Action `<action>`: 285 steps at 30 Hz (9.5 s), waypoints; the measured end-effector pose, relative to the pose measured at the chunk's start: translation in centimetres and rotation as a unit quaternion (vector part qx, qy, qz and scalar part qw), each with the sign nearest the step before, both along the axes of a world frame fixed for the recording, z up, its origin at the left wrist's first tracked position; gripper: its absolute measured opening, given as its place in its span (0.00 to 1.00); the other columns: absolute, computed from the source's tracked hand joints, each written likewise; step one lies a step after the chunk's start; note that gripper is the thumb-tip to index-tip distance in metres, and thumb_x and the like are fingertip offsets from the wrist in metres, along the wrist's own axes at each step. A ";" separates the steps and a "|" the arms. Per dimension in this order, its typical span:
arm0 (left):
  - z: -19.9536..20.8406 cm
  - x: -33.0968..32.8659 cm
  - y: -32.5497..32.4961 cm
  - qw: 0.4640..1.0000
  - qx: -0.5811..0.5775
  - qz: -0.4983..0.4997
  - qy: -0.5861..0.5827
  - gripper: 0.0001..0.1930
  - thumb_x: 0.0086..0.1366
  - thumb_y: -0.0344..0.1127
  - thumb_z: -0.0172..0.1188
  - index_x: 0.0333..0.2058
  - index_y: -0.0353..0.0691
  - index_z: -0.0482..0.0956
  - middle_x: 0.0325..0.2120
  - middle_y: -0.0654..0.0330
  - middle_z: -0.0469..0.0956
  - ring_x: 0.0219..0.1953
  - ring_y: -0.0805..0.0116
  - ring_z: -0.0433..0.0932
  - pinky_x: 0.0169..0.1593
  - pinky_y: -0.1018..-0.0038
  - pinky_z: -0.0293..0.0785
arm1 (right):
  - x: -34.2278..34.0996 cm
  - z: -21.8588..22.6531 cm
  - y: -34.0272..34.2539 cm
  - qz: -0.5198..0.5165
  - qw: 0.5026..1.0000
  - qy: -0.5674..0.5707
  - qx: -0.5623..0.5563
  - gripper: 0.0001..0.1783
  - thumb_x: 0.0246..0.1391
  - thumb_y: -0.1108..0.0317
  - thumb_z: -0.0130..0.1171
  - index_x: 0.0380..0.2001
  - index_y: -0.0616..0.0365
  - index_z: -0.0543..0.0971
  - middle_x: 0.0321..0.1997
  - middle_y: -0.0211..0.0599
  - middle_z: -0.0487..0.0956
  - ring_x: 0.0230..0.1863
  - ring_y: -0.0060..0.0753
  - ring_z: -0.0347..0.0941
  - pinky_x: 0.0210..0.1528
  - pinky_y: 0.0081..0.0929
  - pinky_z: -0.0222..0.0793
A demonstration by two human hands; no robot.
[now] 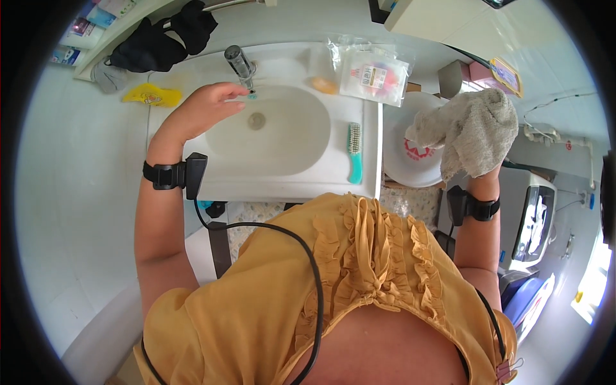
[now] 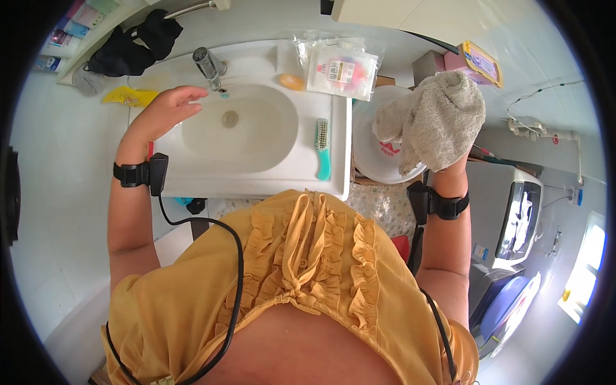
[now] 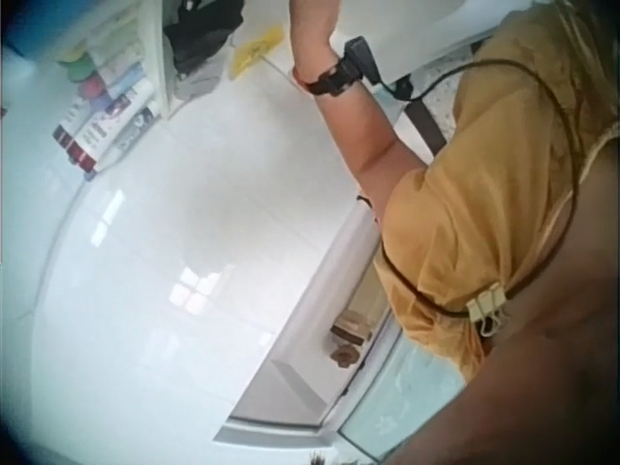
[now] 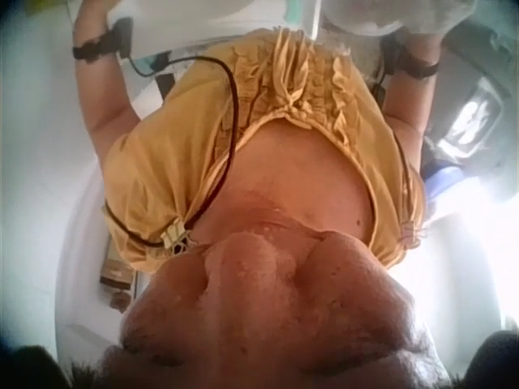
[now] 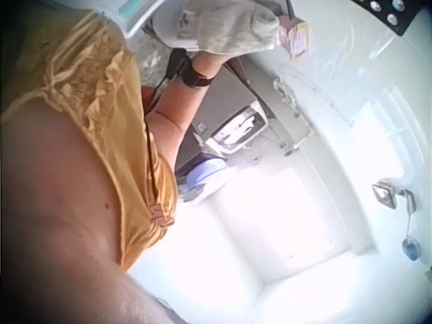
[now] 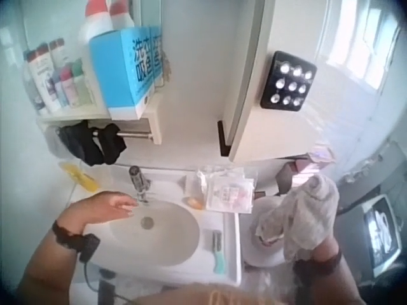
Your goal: Clean various surfaces including cabinets, a washing machine, and a wall using a cloth.
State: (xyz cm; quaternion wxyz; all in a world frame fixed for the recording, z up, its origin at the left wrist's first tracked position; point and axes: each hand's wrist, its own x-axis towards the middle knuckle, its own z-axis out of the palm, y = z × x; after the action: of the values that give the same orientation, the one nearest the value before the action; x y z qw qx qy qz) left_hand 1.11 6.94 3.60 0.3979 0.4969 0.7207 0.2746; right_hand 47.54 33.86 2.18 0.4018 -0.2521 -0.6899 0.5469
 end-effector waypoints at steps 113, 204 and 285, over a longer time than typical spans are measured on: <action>10.1 27.8 12.1 0.877 0.425 -0.198 -0.105 0.49 0.63 0.42 0.55 0.70 0.29 0.31 0.69 0.42 0.48 0.71 0.51 0.49 0.71 0.64 0.43 | -9.4 4.0 -4.0 -0.058 0.926 0.008 0.372 0.33 0.60 0.60 0.56 0.66 0.60 0.63 0.66 0.49 0.64 0.67 0.52 0.58 0.72 0.42 0.49; 11.8 18.9 19.3 0.879 0.456 0.013 -0.138 0.45 0.58 0.15 0.44 0.72 0.43 0.37 0.66 0.53 0.59 0.65 0.60 0.63 0.67 0.67 0.58 | -11.5 15.8 0.9 -0.160 0.806 -0.114 0.559 0.26 0.40 0.66 0.65 0.48 0.47 0.80 0.54 0.39 0.76 0.53 0.46 0.72 0.54 0.39 0.68; 5.3 26.9 17.6 0.929 0.226 -0.214 -0.199 0.35 0.68 0.35 0.53 0.69 0.36 0.48 0.67 0.52 0.57 0.67 0.59 0.60 0.66 0.64 0.59 | -1.4 4.5 -7.6 0.065 0.970 0.136 0.189 0.16 0.49 0.69 0.65 0.41 0.65 0.76 0.41 0.51 0.78 0.42 0.47 0.75 0.47 0.39 0.70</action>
State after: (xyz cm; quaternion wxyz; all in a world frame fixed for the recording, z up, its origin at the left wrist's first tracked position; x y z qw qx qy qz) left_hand 27.96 24.49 8.89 0.4599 0.6511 0.4219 0.4319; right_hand 46.15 26.25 6.66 0.4955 -0.0494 -0.7347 0.4607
